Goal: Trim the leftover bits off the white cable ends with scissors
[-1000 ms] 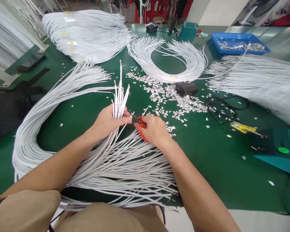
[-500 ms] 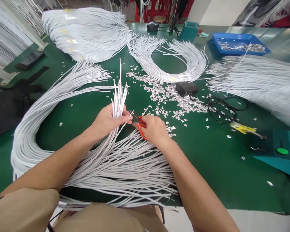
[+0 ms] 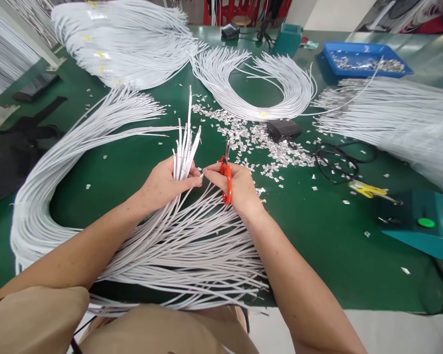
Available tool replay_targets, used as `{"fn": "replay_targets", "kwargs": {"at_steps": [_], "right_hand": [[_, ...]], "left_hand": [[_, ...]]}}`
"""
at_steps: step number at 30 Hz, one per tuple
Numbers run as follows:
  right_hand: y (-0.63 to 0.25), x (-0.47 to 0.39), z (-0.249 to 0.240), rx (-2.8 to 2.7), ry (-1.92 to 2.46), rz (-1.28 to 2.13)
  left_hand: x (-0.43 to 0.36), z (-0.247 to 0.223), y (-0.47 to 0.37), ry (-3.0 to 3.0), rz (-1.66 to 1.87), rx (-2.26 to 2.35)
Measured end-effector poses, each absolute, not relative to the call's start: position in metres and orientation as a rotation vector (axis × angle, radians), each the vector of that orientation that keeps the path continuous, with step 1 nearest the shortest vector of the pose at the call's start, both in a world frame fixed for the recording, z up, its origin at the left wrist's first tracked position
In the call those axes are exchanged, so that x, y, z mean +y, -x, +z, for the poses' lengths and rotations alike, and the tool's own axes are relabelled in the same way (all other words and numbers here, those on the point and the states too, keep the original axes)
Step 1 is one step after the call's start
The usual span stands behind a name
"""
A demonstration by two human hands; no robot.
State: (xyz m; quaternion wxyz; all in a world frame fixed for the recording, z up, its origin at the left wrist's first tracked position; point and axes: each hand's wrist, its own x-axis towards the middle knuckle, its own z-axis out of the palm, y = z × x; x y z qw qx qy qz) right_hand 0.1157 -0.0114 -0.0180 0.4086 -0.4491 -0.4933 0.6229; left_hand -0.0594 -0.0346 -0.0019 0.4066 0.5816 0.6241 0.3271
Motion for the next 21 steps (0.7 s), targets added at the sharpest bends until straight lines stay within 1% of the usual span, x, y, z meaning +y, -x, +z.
{"fn": "replay_targets", "kwargs": {"at_steps": [9, 14, 17, 19, 21], "right_hand": [[-0.114, -0.011, -0.021, -1.172, 1.161, 1.654], [-0.112, -0.013, -0.021, -1.161, 1.128, 1.712], [-0.114, -0.010, -0.022, -1.270, 1.203, 1.552], [-0.119, -0.006, -0.024, -1.360, 1.317, 1.333], [-0.124, -0.002, -0.025, -1.424, 1.428, 1.044]], "left_hand": [[-0.032, -0.011, 0.066, -1.304, 0.844, 1.399], [-0.033, -0.010, 0.063, -1.118, 0.855, 1.176], [-0.034, -0.008, 0.063, -1.084, 0.820, 1.101], [-0.034, -0.007, 0.065, -1.098, 0.797, 1.099], [-0.033, -0.006, 0.069, -1.135, 0.757, 1.121]]}}
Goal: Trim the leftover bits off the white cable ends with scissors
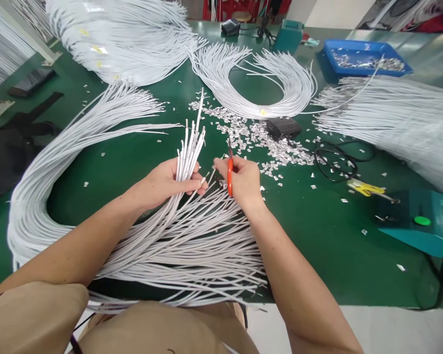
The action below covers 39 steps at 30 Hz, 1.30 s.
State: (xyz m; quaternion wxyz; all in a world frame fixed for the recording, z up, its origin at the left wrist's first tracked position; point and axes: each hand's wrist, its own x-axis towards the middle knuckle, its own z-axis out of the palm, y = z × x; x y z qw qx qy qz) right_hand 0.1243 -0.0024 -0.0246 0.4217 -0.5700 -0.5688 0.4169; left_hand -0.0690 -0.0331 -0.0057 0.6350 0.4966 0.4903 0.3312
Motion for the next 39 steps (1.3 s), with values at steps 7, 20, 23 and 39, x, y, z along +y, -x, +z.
{"fn": "replay_targets", "kwargs": {"at_steps": [7, 20, 23, 39], "right_hand": [[-0.124, -0.012, -0.009, -1.478, 1.181, 0.814], [-0.110, -0.018, -0.019, -1.509, 1.185, 1.454], [-0.112, -0.017, -0.016, -1.458, 1.185, 1.550], [-0.121, -0.010, -0.021, -1.973, 1.531, 1.069]], "left_hand": [[-0.025, -0.004, 0.091, -1.220, 0.532, 1.068], [-0.024, -0.010, 0.084, -1.299, 0.596, 1.303], [-0.025, -0.005, 0.081, -1.232, 0.636, 1.310], [-0.025, -0.009, 0.081, -1.132, 0.829, 1.249]]}}
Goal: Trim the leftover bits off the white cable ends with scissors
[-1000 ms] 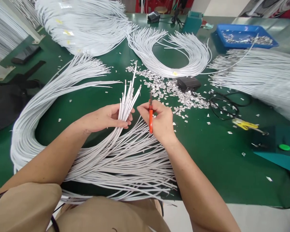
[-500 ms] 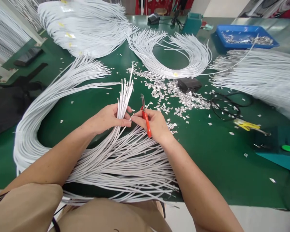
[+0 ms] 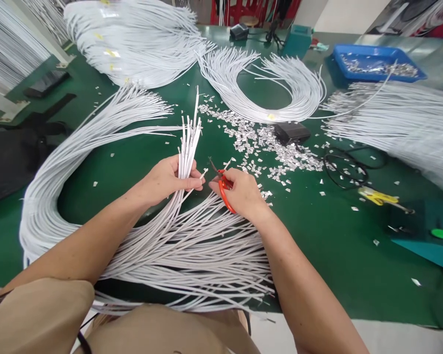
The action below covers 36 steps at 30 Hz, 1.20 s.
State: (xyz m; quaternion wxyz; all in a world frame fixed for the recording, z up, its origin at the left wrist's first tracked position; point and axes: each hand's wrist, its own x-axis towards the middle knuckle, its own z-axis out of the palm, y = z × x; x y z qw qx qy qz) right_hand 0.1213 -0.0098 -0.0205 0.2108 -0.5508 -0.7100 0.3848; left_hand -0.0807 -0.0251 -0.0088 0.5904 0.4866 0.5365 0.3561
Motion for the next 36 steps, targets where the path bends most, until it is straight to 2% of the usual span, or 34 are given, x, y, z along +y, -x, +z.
{"fn": "replay_targets", "kwargs": {"at_steps": [4, 11, 23, 26, 32, 36], "right_hand": [[-0.117, -0.012, -0.024, -2.226, 1.604, 0.838], [-0.115, -0.014, -0.024, -2.386, 1.622, 0.673], [-0.115, -0.013, -0.026, -2.350, 1.568, 0.707], [-0.120, -0.011, -0.024, -2.199, 1.550, 0.825], [-0.115, -0.013, -0.014, -1.526, 1.289, 1.369], [-0.110, -0.015, -0.014, -1.327, 1.220, 1.525]], "left_hand": [[-0.025, -0.008, 0.081, -1.148, 0.827, 1.284], [-0.026, -0.008, 0.079, -1.197, 0.835, 1.321], [-0.028, -0.003, 0.078, -1.156, 0.825, 1.223], [-0.028, -0.003, 0.077, -1.178, 0.828, 1.271], [-0.030, -0.005, 0.074, -1.314, 0.794, 1.375], [-0.031, -0.007, 0.073, -1.398, 0.769, 1.442]]}}
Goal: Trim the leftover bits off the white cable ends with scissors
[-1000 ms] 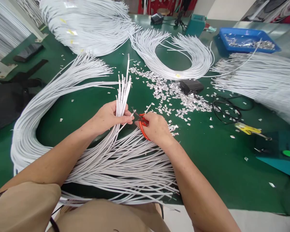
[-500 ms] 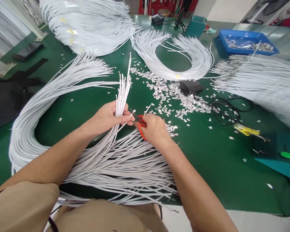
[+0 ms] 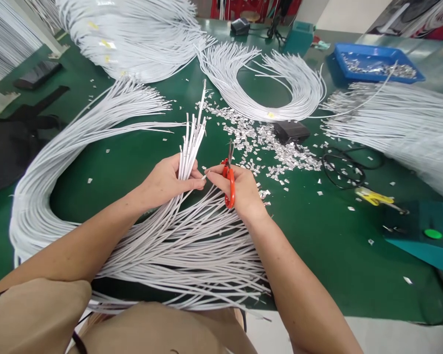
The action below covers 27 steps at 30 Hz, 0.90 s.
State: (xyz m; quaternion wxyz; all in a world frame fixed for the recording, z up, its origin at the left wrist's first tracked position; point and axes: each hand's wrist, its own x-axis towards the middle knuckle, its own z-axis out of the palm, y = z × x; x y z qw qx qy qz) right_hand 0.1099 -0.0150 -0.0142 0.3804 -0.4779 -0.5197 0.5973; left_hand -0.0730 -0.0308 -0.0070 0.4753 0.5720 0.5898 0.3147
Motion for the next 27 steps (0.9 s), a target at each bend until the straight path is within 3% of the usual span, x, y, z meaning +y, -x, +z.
{"fn": "replay_targets", "kwargs": {"at_steps": [11, 27], "right_hand": [[-0.109, -0.013, -0.018, -1.162, 1.102, 1.754], [-0.116, -0.009, -0.022, -1.388, 1.380, 1.356]], "left_hand": [[-0.030, -0.006, 0.072, -1.109, 0.739, 1.135], [-0.029, -0.011, 0.078, -1.178, 0.770, 1.215]]}}
